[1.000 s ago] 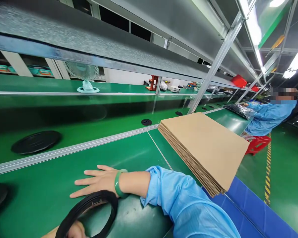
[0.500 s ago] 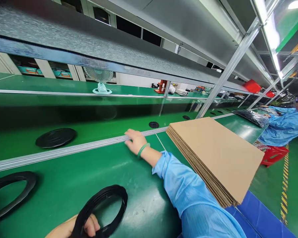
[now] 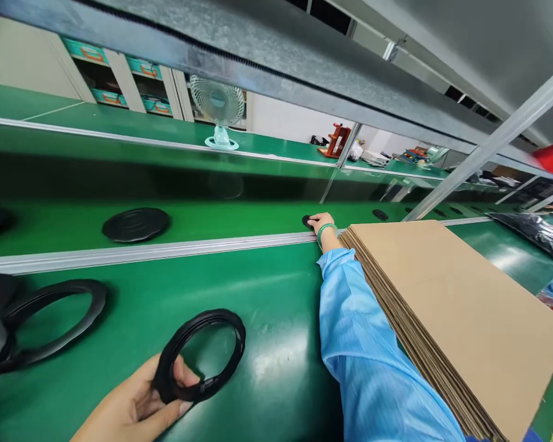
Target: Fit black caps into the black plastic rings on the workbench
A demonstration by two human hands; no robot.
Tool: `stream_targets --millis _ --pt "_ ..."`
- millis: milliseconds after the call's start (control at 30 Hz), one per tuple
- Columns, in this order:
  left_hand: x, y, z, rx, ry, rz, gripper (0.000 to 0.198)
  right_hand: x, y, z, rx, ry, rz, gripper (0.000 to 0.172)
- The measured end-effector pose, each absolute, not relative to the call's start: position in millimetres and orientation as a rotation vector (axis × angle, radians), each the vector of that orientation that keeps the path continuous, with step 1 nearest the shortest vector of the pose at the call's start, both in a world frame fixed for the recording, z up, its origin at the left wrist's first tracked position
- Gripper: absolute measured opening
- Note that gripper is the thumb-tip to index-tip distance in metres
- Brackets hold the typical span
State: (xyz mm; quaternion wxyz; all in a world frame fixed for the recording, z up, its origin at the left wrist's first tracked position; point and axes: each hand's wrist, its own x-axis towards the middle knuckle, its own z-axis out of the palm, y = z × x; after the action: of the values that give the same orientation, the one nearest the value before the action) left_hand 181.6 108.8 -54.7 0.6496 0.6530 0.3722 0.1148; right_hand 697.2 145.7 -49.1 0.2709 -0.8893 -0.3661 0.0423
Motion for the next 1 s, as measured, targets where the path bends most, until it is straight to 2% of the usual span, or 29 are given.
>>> stream_targets --millis 200,367,500,667,833,1000 --pt "187.1 104.8 -26.8 1.513 0.838 0.234 0.022 672.3 141.1 -37.1 -2.213 -1.036 -0.031 0.009" --pt "185.6 102.8 -22.1 1.546 0.835 0.277 0.028 592.8 121.6 -35.0 -1.938 -1.124 -0.139 0.016" --pt "185.3 103.2 -28.0 1.538 0.848 0.319 0.033 503.8 89.4 -28.8 -1.719 -1.294 -0.098 0.018" --pt "186.3 104.5 -33.8 1.481 0.819 0.404 0.045 412.0 41.8 -8.4 -1.394 -1.792 -0.036 0.017" --pt "185.4 104.8 -36.7 1.470 0.826 0.428 0.052 377.8 31.5 -18.2 -1.287 -2.014 -0.171 0.026" --pt "185.3 106.8 -42.5 1.456 0.798 0.417 0.058 375.6 39.7 -34.2 -1.327 -1.953 -0.031 0.023"
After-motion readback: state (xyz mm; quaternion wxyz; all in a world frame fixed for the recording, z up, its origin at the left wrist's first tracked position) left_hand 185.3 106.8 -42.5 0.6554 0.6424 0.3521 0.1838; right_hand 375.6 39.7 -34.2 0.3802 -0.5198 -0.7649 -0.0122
